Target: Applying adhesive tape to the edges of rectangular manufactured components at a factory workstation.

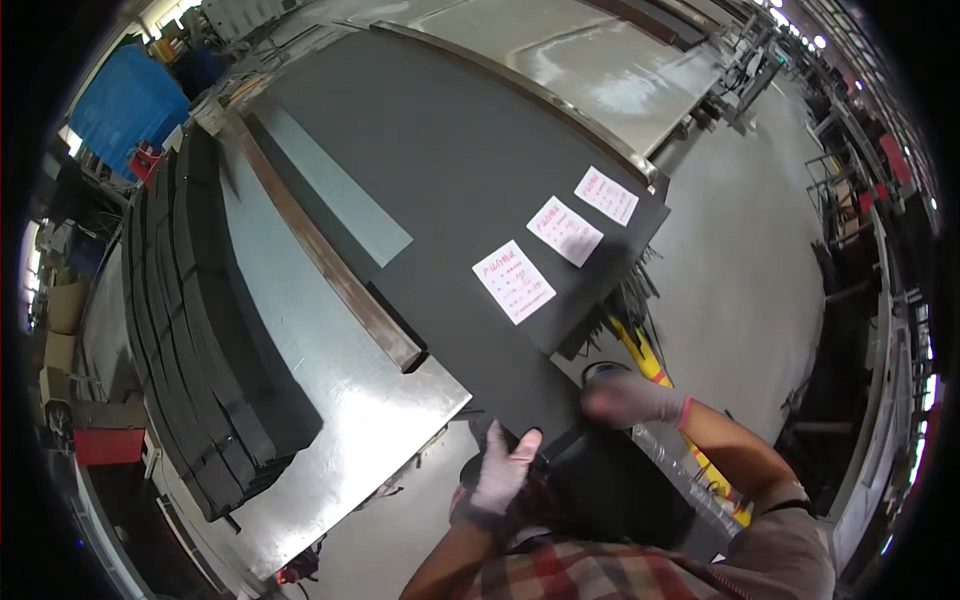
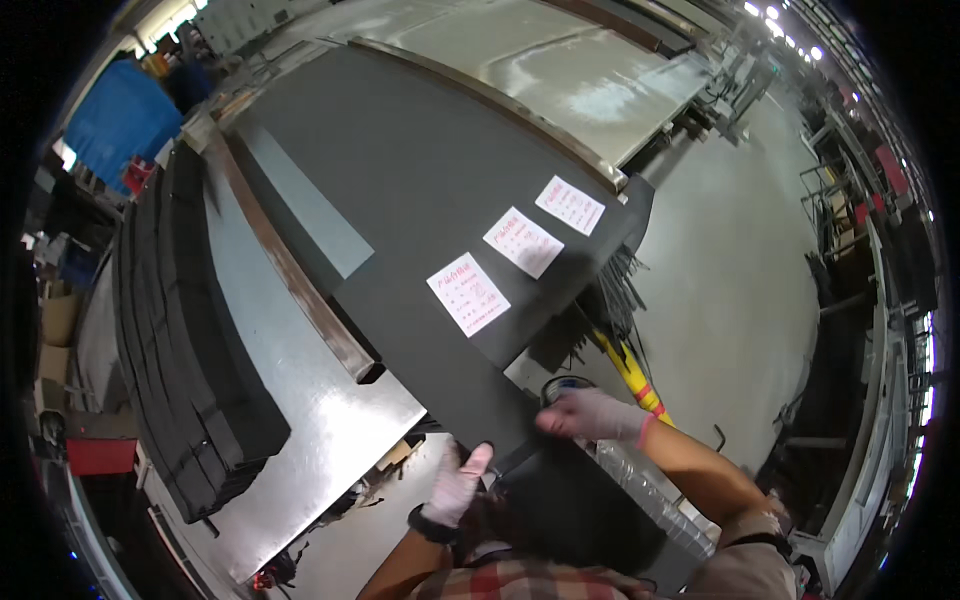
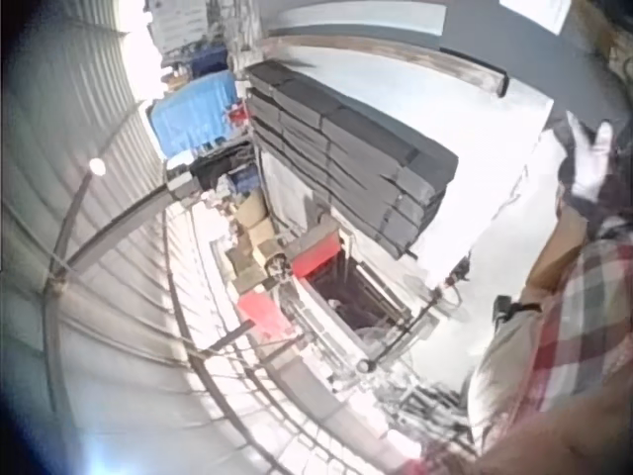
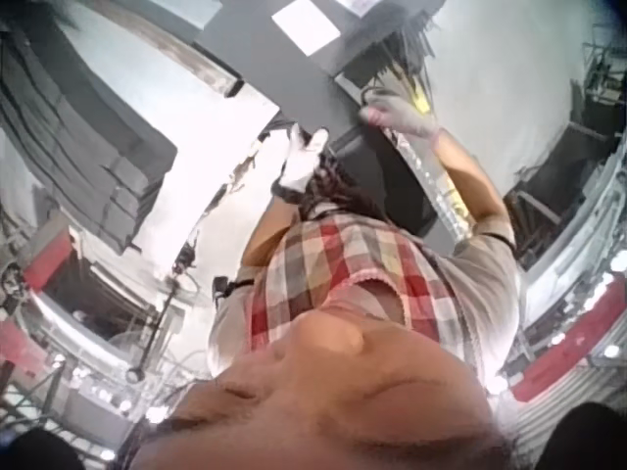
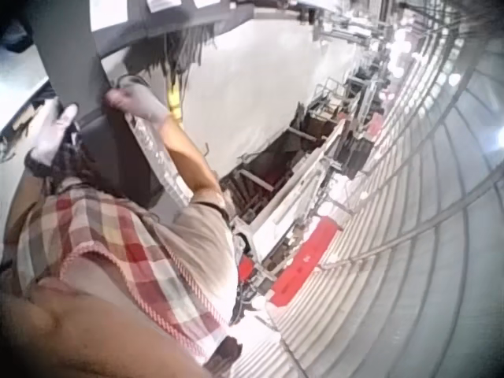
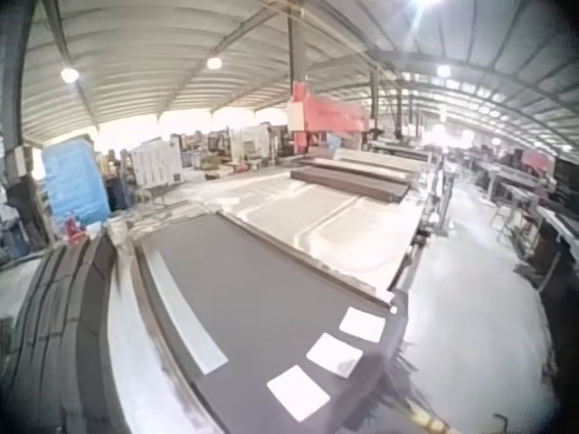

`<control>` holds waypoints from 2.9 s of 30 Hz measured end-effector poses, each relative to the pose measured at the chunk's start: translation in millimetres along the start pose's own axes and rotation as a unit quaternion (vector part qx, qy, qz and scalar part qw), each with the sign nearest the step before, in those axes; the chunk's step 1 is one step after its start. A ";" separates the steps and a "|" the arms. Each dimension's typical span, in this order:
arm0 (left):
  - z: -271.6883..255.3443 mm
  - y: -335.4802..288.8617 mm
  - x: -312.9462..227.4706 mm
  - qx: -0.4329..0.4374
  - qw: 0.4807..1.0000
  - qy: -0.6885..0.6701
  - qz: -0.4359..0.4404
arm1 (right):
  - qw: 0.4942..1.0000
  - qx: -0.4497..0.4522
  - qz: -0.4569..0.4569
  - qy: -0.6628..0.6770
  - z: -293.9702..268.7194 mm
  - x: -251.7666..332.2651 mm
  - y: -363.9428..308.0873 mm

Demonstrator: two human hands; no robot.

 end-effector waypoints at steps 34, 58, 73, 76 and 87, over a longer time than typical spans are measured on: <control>-20.6 44.8 62.7 0.000 0.929 0.281 0.242 | 0.960 0.119 -0.253 -0.025 28.3 -57.3 66.8; 50.6 44.5 -67.5 0.019 0.785 0.554 0.278 | 0.957 -0.089 -0.271 -0.057 -2.2 110.8 -61.4; 34.4 19.4 -19.5 -0.321 0.845 0.127 0.409 | 0.911 -0.296 0.125 0.257 14.0 -92.0 -114.0; 17.6 -10.7 20.3 -0.150 0.917 0.367 0.046 | 0.925 -0.151 0.046 0.346 68.0 -53.0 -160.4; -131.9 -34.0 -152.6 -0.010 0.952 -0.264 0.156 | 0.914 -0.108 0.160 0.356 81.8 135.7 -263.7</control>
Point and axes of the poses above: each hand's wrist, its own y-axis towards the middle knuckle, its own z-axis out of the palm, x = y × z, the point moved 2 cm from there along y, towards the middle knuckle, and after that the axes turned 7 degrees about -z, right-handed, at the moved point
